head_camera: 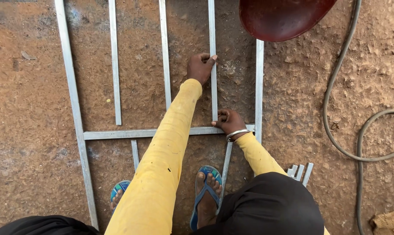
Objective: Welding metal bars together to form a frame or grille.
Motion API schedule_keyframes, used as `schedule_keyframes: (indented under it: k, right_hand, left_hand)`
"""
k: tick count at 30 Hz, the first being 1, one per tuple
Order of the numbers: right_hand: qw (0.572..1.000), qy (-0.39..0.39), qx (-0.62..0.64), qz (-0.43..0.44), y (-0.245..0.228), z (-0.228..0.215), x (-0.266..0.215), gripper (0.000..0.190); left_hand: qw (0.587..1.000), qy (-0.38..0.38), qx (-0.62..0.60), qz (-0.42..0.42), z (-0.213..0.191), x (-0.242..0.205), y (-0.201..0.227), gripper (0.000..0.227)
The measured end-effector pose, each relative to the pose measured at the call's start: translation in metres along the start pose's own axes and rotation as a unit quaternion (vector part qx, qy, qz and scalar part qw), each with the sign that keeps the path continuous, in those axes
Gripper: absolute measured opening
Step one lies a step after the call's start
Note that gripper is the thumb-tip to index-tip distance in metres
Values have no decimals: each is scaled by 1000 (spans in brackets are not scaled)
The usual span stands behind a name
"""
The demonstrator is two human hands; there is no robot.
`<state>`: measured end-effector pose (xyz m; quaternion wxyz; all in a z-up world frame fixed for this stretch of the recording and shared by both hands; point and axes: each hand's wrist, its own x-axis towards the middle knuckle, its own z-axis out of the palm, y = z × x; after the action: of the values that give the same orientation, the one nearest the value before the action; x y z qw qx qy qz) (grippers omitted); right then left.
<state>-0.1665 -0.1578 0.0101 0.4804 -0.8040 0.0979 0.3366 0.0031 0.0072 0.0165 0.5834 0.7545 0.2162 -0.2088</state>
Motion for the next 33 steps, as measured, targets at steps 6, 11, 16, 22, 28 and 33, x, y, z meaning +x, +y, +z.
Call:
schedule_keyframes:
  k: [6, 11, 16, 22, 28, 33]
  right_hand:
    - [1000, 16, 13, 6, -1, 3, 0, 50]
    - [999, 9, 30, 22, -5, 2, 0, 50]
    - [998, 10, 44, 33, -6, 4, 5, 49]
    - [998, 19, 50, 44, 10, 8, 13, 52]
    - [995, 13, 86, 55, 12, 9, 17, 52]
    - [995, 16, 76, 70, 0, 7, 15, 53]
  left_hand:
    - [999, -5, 19, 33, 4, -3, -10, 28]
    - [1000, 4, 23, -20, 3, -14, 8, 28]
    - [999, 33, 23, 1, 9, -6, -2, 27]
    - [999, 41, 30, -9, 8, -18, 7, 27]
    - [997, 69, 36, 16, 13, -12, -3, 26]
    - [998, 16, -65, 6, 18, -30, -10, 22]
